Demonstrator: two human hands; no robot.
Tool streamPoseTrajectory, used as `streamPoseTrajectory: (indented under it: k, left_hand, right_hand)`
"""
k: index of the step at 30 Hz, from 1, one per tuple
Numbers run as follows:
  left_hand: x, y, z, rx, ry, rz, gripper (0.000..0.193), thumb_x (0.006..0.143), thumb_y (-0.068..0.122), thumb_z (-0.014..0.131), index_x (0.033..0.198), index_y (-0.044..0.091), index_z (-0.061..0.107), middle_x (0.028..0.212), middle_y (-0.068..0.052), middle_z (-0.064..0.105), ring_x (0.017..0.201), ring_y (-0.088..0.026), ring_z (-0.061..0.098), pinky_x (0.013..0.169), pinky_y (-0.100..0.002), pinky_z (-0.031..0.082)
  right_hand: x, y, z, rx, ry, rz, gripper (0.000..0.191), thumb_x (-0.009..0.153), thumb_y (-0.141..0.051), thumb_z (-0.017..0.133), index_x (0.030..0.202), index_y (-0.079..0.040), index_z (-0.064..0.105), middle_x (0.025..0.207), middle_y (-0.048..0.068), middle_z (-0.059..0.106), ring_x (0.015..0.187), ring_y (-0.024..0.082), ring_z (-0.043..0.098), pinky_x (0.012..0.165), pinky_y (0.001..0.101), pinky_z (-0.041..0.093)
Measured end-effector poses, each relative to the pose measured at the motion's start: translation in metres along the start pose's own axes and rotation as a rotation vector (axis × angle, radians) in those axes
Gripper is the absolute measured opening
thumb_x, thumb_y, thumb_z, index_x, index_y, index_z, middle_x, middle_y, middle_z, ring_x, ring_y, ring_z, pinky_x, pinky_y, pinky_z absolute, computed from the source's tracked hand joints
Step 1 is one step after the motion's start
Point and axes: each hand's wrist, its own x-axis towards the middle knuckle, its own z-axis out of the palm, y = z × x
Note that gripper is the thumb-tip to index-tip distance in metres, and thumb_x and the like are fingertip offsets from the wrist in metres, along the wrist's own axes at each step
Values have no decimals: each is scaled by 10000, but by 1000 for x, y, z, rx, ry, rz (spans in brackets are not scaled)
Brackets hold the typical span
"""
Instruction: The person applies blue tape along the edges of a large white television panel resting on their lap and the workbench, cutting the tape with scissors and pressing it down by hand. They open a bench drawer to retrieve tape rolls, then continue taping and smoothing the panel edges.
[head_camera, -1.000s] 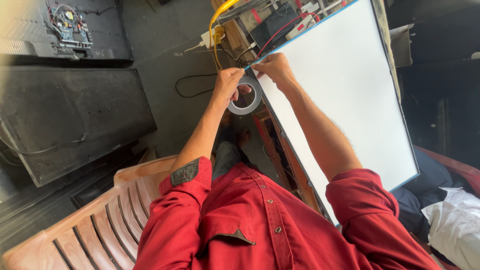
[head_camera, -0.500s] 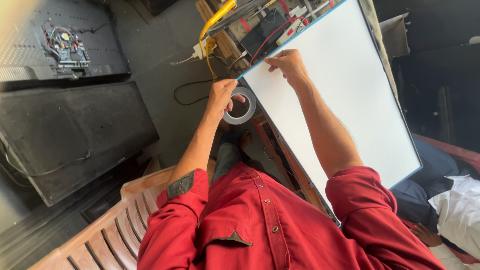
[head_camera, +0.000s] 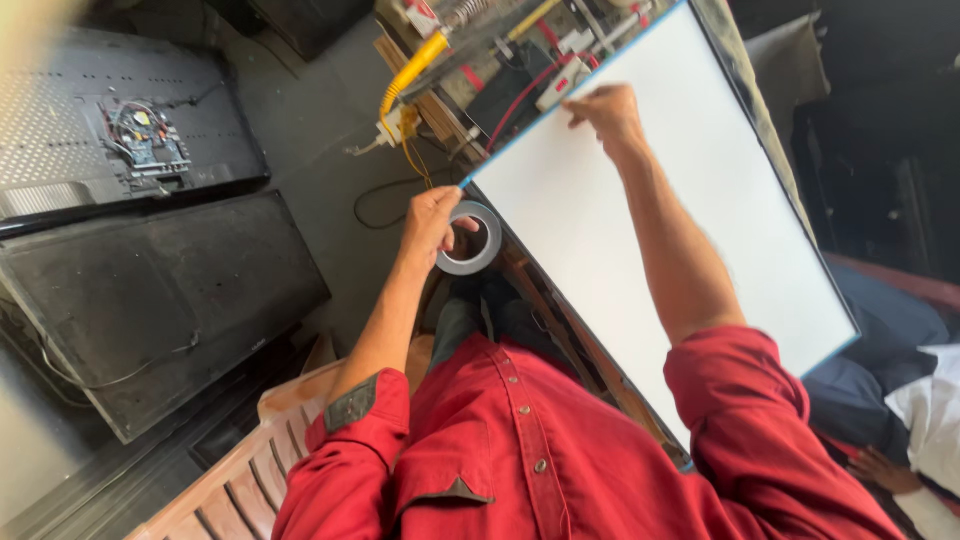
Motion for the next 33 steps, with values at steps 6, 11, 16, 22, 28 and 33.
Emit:
streamPoseTrajectory:
  k: [6,11,16,22,28,33]
  left_hand:
    - [-13,10,-11,72,34,-32,365,1009,288,590,1198,-8,690,723,-149,746,340,-62,444,322,-217,281]
    - [-20,16,-18,87,50,-16,368,1013,299,596,1179,-17,688,725,-152,748,334,-65,425,321,-215,272]
    - [-27,19,-20,85,64,-22,362,1023,298,591,1177,-14,689,725,-149,744,342,-58,431,329,-206,286]
    - [-34,28,-17,65,78,-40,341,1015,291,597,1160,-6,681,698,-153,735,331,-63,440,322,-206,294]
    - [-41,41,-12,118,104,-67,330,1012,289,601,1153,5,690,695,-150,729,339,-60,441,324,-204,292]
    - [-46,50,0,145,38,41,325,1035,280,589,1102,-22,688,726,-141,745,366,-49,419,350,-204,287]
  right_hand:
    - [6,-3,-8,-57,8,30,206,850,-178,835,770,-37,708,664,79,718,424,41,415,381,225,244]
    - [18,-7,-18,-59,-30,42,170,845,-167,828,782,-53,717,678,68,727,450,37,446,392,220,254]
    - [37,-4,-42,-75,-7,19,157,854,-161,821,807,-44,726,697,62,735,471,29,510,404,212,280]
    - [53,-12,-70,-79,48,-7,176,864,-168,832,830,-34,723,705,70,739,437,58,472,403,249,274]
    - [74,-15,-94,-15,112,-10,129,868,-160,826,850,-60,747,708,50,754,453,40,520,386,234,329]
    - [102,2,-124,53,396,-269,214,864,-114,833,830,12,664,674,34,629,585,76,517,479,288,396]
